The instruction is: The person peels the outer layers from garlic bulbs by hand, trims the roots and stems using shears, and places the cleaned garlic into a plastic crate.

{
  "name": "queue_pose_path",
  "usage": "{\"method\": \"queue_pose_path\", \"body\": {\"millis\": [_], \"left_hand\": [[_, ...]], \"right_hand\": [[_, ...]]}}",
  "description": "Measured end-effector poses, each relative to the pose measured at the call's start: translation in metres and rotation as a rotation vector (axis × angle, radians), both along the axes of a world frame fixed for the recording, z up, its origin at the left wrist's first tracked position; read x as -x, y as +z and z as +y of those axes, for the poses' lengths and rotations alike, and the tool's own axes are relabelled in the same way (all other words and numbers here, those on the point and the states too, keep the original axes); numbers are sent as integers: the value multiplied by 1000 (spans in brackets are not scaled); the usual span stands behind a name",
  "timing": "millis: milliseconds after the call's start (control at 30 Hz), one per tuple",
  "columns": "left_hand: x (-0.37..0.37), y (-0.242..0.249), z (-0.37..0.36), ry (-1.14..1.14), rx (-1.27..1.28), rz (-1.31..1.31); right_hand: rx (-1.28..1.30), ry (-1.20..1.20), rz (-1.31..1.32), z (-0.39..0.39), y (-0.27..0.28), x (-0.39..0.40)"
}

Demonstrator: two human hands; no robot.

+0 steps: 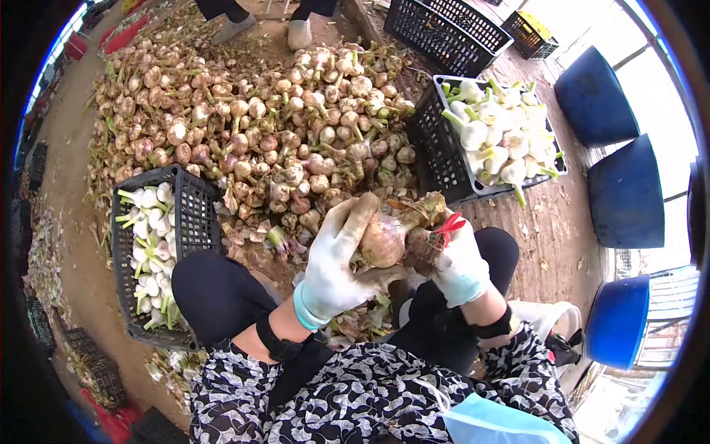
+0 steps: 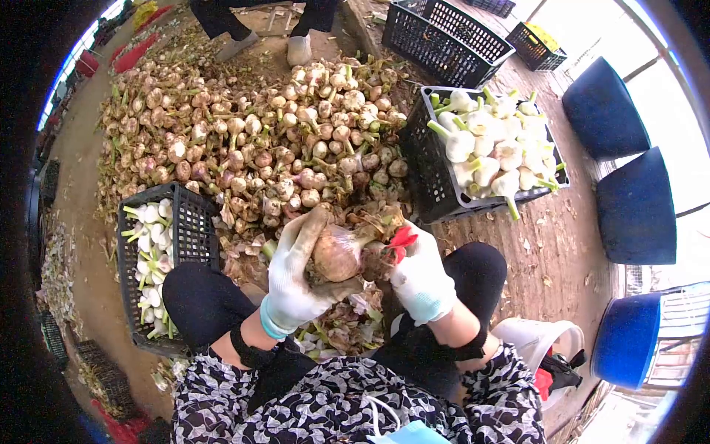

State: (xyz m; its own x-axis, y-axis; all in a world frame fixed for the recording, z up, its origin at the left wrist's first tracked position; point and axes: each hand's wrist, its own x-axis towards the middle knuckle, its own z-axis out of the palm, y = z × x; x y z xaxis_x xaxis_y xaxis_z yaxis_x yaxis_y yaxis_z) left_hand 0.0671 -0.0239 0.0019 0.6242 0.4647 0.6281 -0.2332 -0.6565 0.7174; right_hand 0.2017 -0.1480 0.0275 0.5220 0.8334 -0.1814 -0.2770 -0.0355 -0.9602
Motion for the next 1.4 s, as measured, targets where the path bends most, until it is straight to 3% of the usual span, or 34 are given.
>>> {"method": "queue_pose_path", "body": {"millis": [67, 100, 133, 200, 233, 267, 333, 367, 400, 467, 533, 567, 600, 633, 700, 767, 800, 867, 900, 933, 1000, 1033, 1067, 1133, 1167, 1200, 1267, 1300, 1333, 1367, 1400], "left_hand": [[1, 1, -1, -30, 104, 31], [1, -10, -1, -197, 587, -28], [1, -21, -1, -362, 1070, -86], [-4, -29, -3, -263, 1422, 0], [-2, -31, 1, -298, 1409, 41], [0, -35, 6, -330, 1396, 79], [1, -50, 7, -270, 1349, 114], [1, -54, 6, -217, 1309, 153], [1, -47, 1, -216, 1308, 158], [-3, -33, -7, -101, 931, 229], [4, -36, 2, -159, 975, 235], [4, -25, 6, -272, 1116, 129], [5, -18, 10, -390, 1252, 19], [5, -31, 14, -534, 1326, -40], [3, -27, 18, -456, 1317, 12], [2, -11, 17, -325, 1260, 45], [4, -24, 15, -187, 982, 149], [5, -24, 7, -186, 924, 124], [8, -20, 11, -166, 877, 198], [7, -14, 12, -164, 878, 202], [5, -6, 13, -386, 1302, 46], [10, -16, 16, -412, 1398, 46], [12, -22, 17, -404, 1402, 45], [13, -28, 21, -563, 1496, -3], [15, -25, 25, -630, 1564, -13], [16, -20, 24, -630, 1567, -10], [19, -5, 23, -515, 1412, 40], [22, -9, 35, -573, 1327, 115], [22, -10, 34, -440, 1273, 128], [23, -16, 38, -349, 1136, 200], [24, -22, 41, -259, 998, 270]], "right_hand": [[-166, -59, 205, -6, -17, 6], [37, -137, -225, -2, -19, 14], [80, -96, -336, -1, -23, 16], [36, -80, -507, 5, -48, 8], [74, -55, -318, 2, -74, 1], [65, -55, -317, 5, -63, 0], [40, 149, -116, 11, -35, -2], [-12, 135, 57, 14, -42, -6], [38, 52, -78, 15, -49, -8], [72, 23, -317, 21, -60, -14], [74, 29, -309, 16, -47, -12], [77, 35, -305, 16, -32, -9], [-108, 46, -151, 16, -20, -15], [-135, 63, -72, 13, -32, -20], [-165, 78, 11, 15, -40, -18], [-269, 21, 378, 16, -39, -5], [-97, 137, -148, 16, -31, -9], [64, 120, -5, 22, -31, 0], [-56, 34, 214, 24, -46, -2], [29, -2, 158, 20, -45, -12], [139, -158, 33, 27, -61, -29], [224, -353, -233, 29, -94, -39], [227, -347, -230, 28, -99, -37], [271, -203, -489, 24, -107, -33], [332, -209, -468, 26, -78, -28], [275, -282, -230, 28, -106, -39], [294, -25, -365, 19, -87, -41], [321, 277, -672, 18, -90, -35], [341, 591, -971, 14, -94, -28], [208, 689, -969, 6, -104, -22], [593, 970, -961, 20, -73, -19]]}}
